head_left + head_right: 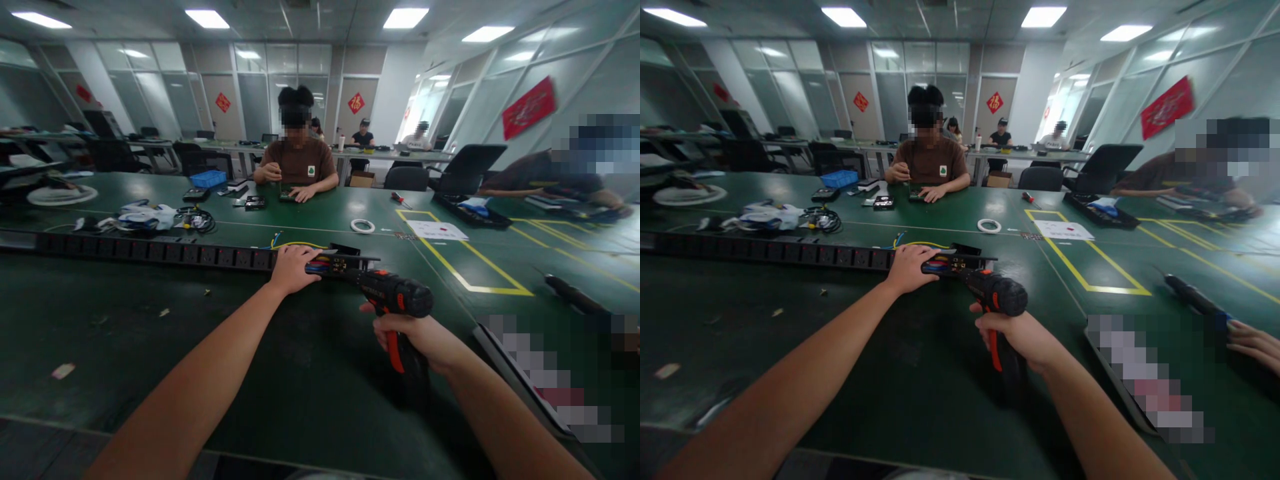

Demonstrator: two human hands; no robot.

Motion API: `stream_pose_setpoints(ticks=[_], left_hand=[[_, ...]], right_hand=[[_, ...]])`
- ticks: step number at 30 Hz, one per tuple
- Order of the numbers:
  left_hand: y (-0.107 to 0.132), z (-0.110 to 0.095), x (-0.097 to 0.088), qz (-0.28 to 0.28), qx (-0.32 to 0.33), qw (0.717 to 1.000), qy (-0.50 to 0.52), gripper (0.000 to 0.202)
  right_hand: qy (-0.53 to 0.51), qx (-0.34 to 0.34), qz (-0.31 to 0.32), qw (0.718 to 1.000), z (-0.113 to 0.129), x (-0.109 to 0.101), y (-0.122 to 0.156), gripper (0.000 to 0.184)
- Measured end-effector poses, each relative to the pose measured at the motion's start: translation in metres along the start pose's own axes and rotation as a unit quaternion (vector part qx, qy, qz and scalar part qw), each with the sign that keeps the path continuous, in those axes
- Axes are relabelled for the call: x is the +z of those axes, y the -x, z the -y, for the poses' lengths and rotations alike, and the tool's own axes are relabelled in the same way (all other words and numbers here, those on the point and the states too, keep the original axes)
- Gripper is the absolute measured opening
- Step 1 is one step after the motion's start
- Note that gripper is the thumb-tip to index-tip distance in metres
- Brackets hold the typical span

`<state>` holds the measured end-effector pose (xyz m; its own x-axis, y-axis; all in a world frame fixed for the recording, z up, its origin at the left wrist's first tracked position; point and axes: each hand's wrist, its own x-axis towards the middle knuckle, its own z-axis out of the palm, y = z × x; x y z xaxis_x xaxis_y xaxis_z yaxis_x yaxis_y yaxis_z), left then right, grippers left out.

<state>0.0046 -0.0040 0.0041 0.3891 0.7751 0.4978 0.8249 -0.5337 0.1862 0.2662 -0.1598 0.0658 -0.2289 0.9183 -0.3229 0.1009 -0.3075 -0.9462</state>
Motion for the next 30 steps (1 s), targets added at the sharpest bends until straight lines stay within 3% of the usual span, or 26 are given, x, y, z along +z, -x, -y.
stream_pose_setpoints(ticks=[7, 30], left_hand=[[-0.0003, 0.0003, 0.0002, -0.002, 0.003, 1.0, 0.0, 0.068], [-0.0004, 0.0045, 0.0035, 0.0, 0.007, 1.0, -0.007, 0.07]], right_hand=[[0.015, -0.003, 0.01, 1.0, 0.0013, 0.0, -0.0009, 0.021], [0.027, -0.017, 0.022, 0.999, -0.0009, -0.0013, -0.0032, 0.009]])
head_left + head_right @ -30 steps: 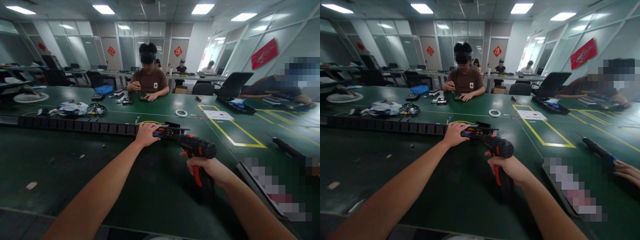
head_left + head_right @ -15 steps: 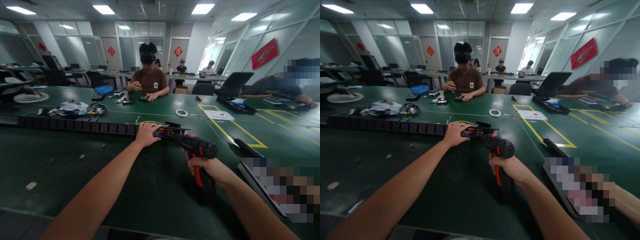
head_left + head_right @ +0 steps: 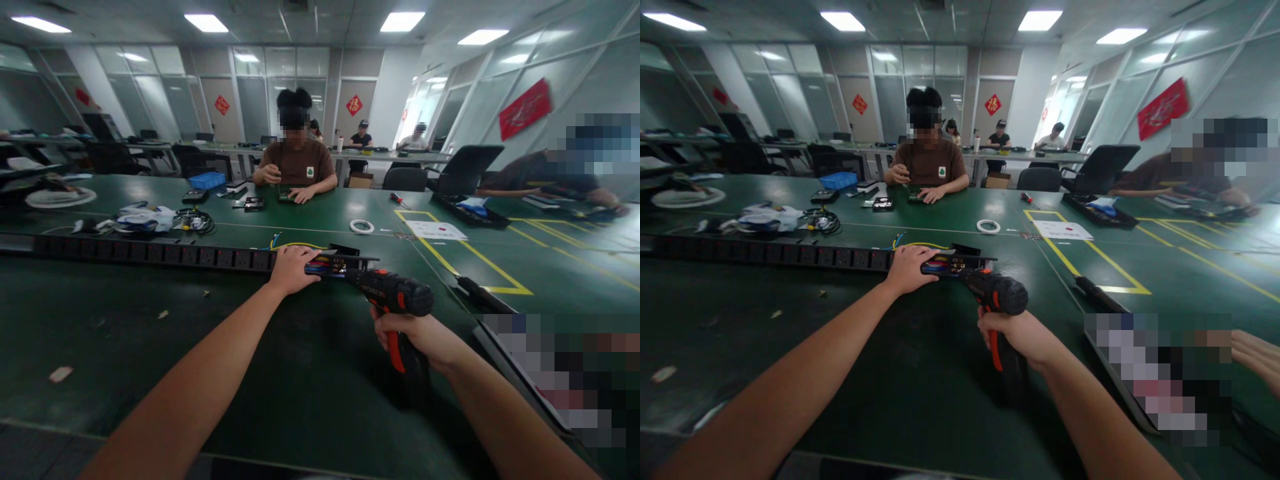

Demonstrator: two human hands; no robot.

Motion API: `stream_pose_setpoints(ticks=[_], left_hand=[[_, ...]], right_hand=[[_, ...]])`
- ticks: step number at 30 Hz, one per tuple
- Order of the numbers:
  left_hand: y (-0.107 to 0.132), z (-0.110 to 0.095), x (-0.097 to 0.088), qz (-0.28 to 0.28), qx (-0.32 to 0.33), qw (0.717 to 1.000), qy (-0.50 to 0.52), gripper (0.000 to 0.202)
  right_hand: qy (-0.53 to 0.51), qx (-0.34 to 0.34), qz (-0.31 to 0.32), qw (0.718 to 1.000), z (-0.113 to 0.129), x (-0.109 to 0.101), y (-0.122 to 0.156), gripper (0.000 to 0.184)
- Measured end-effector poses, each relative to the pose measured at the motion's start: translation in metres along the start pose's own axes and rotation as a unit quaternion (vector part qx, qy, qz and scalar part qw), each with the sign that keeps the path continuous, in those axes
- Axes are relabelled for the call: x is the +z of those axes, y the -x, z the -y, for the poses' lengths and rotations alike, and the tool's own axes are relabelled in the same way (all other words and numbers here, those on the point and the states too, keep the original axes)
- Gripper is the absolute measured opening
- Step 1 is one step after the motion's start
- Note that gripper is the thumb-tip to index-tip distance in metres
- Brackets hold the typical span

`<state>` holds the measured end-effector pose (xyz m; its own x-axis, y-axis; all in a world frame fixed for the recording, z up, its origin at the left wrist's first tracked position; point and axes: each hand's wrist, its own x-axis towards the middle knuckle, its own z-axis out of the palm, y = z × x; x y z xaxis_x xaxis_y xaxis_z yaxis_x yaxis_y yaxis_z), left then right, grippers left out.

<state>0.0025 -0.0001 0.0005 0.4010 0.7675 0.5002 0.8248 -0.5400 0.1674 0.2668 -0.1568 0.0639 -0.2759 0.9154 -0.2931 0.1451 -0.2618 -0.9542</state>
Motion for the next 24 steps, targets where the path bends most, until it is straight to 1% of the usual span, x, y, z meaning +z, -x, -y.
stream_pose_setpoints(ticks=[10, 24], left_hand=[[0.0012, 0.0, 0.0001, -0.018, 0.009, 1.0, -0.005, 0.069], [0.0003, 0.0007, 0.0003, -0.008, 0.006, 1.0, 0.003, 0.069]], right_hand=[[-0.009, -0.001, 0.005, 1.0, -0.0013, -0.0026, -0.0007, 0.012], [-0.009, 0.0, 0.003, 1.0, -0.0018, -0.0023, -0.0018, 0.014]])
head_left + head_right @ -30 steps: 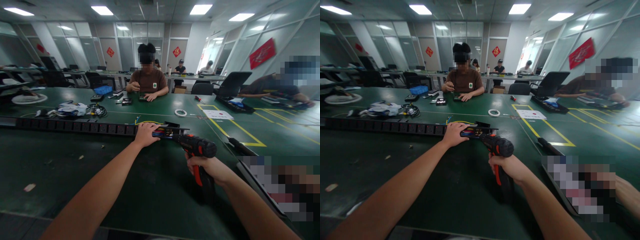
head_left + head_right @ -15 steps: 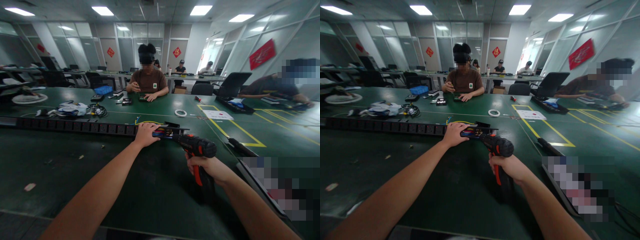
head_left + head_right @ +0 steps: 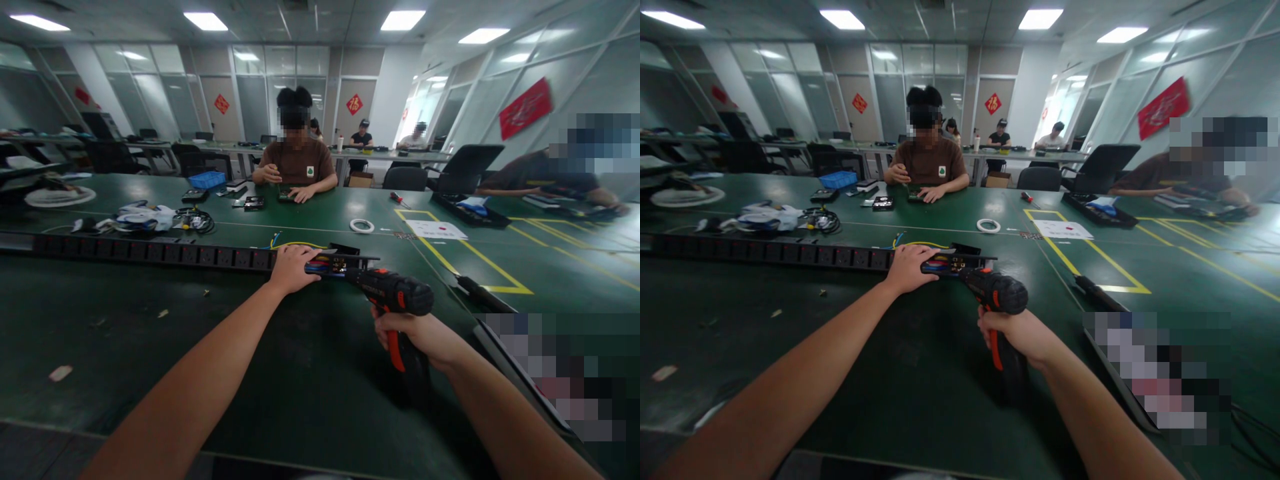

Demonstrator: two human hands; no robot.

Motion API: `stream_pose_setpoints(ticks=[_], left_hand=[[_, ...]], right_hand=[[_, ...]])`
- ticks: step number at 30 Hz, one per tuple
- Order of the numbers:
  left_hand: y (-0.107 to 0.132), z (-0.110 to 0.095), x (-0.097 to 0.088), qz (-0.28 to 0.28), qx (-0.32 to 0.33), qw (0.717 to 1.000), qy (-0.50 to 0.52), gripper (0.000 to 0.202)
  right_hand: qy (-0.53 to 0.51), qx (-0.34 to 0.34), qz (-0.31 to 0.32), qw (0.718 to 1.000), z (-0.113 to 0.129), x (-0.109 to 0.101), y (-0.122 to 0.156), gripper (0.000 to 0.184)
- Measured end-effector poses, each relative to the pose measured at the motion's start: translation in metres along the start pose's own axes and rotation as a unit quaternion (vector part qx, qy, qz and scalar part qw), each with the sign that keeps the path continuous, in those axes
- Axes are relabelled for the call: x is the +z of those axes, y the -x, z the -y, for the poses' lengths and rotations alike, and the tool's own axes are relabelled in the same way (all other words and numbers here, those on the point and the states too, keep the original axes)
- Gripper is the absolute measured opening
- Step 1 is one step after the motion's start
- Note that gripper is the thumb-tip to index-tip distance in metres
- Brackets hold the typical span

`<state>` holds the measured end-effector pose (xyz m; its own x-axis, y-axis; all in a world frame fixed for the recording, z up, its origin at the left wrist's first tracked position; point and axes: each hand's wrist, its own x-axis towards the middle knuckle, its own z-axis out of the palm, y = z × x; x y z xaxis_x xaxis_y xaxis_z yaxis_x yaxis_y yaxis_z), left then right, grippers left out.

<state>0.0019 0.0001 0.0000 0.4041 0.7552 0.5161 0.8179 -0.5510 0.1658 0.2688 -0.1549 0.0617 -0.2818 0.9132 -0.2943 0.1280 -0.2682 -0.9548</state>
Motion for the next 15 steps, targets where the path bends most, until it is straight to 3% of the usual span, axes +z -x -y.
stream_pose_setpoints(ticks=[15], left_hand=[[-0.0004, -0.0017, -0.0011, 0.001, -0.004, 1.0, -0.005, 0.069]], right_hand=[[-0.005, 0.007, -0.014, 1.0, -0.0002, 0.0019, 0.0019, 0.018]])
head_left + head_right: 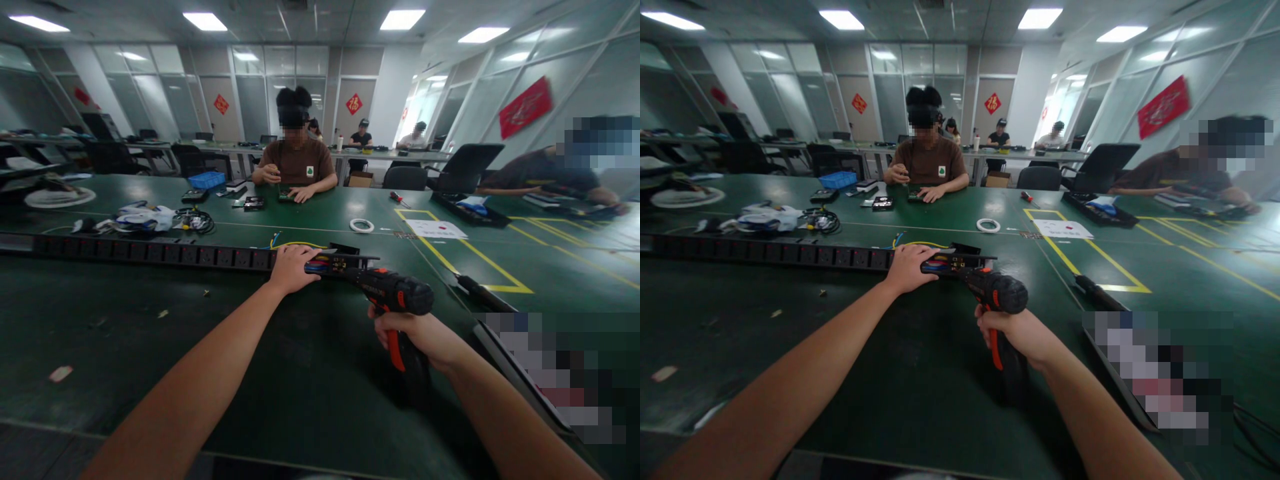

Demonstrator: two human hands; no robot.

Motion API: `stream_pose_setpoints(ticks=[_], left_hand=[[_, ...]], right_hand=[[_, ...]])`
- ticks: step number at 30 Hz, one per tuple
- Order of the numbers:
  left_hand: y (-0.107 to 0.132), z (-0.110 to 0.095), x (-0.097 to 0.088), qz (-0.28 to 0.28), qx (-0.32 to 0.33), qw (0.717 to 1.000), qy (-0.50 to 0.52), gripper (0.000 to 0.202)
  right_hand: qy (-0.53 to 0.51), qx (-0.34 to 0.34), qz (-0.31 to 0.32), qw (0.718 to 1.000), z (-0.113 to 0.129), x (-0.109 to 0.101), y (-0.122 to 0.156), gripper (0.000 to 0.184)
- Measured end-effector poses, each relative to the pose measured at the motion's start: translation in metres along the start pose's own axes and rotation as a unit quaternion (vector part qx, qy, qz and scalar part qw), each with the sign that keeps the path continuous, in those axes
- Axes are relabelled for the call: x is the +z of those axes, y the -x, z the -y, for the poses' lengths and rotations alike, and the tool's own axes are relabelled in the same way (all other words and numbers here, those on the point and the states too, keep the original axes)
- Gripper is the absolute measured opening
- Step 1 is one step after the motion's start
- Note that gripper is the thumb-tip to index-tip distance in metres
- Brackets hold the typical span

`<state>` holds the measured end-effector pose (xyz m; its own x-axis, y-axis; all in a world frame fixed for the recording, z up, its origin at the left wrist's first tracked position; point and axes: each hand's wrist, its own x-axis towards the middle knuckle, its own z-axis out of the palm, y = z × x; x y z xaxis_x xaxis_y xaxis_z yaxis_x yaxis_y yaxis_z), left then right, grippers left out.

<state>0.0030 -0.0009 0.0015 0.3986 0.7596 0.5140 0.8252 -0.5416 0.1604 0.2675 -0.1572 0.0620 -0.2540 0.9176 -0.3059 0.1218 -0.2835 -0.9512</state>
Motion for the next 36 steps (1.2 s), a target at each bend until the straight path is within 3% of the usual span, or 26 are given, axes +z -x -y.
stream_pose_setpoints(ticks=[36], left_hand=[[0.0007, 0.0004, -0.0006, 0.001, 0.002, 1.0, -0.001, 0.068]], right_hand=[[0.01, -0.013, 0.005, 1.0, 0.0036, 0.0015, 0.0018, 0.014]])
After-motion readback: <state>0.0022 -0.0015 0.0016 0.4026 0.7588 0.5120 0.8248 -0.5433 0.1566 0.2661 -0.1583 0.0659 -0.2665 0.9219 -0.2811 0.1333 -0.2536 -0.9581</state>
